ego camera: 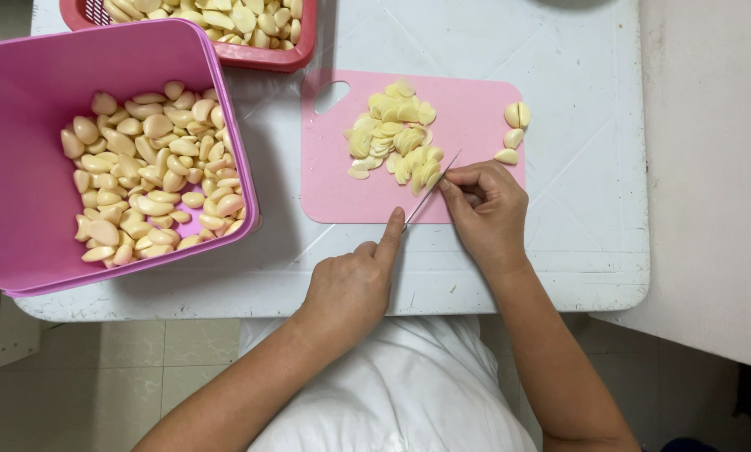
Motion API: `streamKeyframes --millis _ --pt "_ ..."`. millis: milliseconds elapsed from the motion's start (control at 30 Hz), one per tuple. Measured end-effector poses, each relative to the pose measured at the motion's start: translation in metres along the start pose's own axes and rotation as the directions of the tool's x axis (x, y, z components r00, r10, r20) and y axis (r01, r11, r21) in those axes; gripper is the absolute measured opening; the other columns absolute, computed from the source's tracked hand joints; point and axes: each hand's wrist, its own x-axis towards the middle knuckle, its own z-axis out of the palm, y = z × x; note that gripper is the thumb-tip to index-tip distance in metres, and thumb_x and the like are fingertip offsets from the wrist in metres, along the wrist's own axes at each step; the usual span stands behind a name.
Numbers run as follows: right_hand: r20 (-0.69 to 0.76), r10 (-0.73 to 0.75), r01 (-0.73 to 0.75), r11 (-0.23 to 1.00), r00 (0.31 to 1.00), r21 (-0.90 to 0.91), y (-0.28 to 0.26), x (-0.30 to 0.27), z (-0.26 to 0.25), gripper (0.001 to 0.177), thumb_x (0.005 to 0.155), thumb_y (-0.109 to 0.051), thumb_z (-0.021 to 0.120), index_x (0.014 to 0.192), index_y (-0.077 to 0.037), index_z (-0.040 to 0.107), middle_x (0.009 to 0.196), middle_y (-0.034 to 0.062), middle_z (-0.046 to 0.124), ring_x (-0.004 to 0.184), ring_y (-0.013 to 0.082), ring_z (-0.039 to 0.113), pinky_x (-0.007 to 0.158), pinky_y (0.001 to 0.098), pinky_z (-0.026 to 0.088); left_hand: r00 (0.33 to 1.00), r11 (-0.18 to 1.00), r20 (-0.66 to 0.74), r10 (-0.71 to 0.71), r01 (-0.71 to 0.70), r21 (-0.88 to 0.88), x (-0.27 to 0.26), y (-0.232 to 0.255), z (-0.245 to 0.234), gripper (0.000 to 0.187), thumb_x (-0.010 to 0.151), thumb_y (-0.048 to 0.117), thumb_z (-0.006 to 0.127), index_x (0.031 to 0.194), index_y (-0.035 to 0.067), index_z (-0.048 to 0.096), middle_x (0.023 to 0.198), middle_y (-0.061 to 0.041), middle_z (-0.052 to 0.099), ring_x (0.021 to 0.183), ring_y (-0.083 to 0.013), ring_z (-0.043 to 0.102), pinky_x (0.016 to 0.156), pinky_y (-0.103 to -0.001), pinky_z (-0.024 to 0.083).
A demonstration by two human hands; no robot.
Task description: Slicing peeled garlic cloves into thin slices on a cutting board using a knife
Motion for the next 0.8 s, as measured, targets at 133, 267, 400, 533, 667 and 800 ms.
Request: streamKeyframes --millis 133,267,400,533,667,800 --pt "0.004 0.0 0.0 1.0 1.0 -0.005 0.0 0.001 0.0 0.007 0.095 0.006 0.082 0.098 0.004 0.076 0.096 0.0145 0.067 0.086 0.0245 0.078 0.069 0.028 0.066 1.0 1.0 0.006 0.008 -0.008 -0.002 0.003 -0.001 0.002 0.069 0.095 -0.002 0.051 0.162 -0.006 0.037 0.072 -0.017 0.073 0.053 -0.0305 0.075 0.046 -0.045 0.06" --pt "0.003 0.008 -0.008 1.0 1.0 0.01 0.0 0.001 0.0 0.007 0.095 0.005 0.081 0.099 0.004 0.075 0.097 0.0144 0.067 0.087 0.0236 0.078 0.07 0.0272 0.066 1.0 1.0 0.001 0.001 -0.001 0.009 0.005 -0.001 0.004 0.07 0.095 -0.002 0.051 0.163 -0.006 0.037 0.073 -0.017 0.073 0.053 -0.0313 0.075 0.046 -0.047 0.06" --pt "0.004 0.019 -0.019 1.0 1.0 -0.008 -0.003 0.001 0.0 0.007 0.095 0.006 0.081 0.099 0.003 0.076 0.096 0.0139 0.067 0.085 0.0222 0.078 0.07 0.0264 0.066 0.999 1.0 0.035 0.001 -0.002 0.004 0.01 0.0 -0.001 0.07 0.094 -0.004 0.052 0.162 -0.008 0.037 0.073 -0.019 0.074 0.054 -0.031 0.076 0.046 -0.046 0.06" --pt "-0.001 0.015 -0.015 1.0 1.0 0.006 -0.001 0.001 0.0 0.008 0.095 0.005 0.082 0.099 0.003 0.076 0.097 0.0145 0.067 0.086 0.0233 0.078 0.07 0.027 0.066 1.0 1.0 0.026 0.016 -0.016 0.014 0.014 0.0 -0.001 0.068 0.094 -0.004 0.053 0.16 -0.009 0.039 0.072 -0.019 0.074 0.052 -0.0291 0.075 0.044 -0.043 0.06" --pt "0.002 0.029 -0.029 0.999 1.0 0.024 0.0 0.001 0.0 0.007 0.095 0.005 0.081 0.099 0.003 0.076 0.097 0.014 0.067 0.086 0.0224 0.078 0.07 0.0265 0.066 1.0 0.999 0.022 0.021 -0.021 0.027 0.016 0.0 0.002 0.068 0.093 -0.004 0.053 0.16 -0.01 0.039 0.072 -0.019 0.074 0.052 -0.0295 0.075 0.044 -0.044 0.06" --pt "0.001 0.047 -0.047 0.998 0.999 0.038 0.0 0.001 0.0 0.007 0.095 0.005 0.081 0.1 0.003 0.076 0.098 0.0126 0.067 0.087 0.0213 0.078 0.071 0.0254 0.066 1.0 0.999 0.014 0.021 -0.021 0.039 0.019 0.001 0.004 0.07 0.092 -0.004 0.055 0.16 -0.009 0.039 0.074 -0.02 0.074 0.053 -0.0317 0.076 0.046 -0.048 0.061"
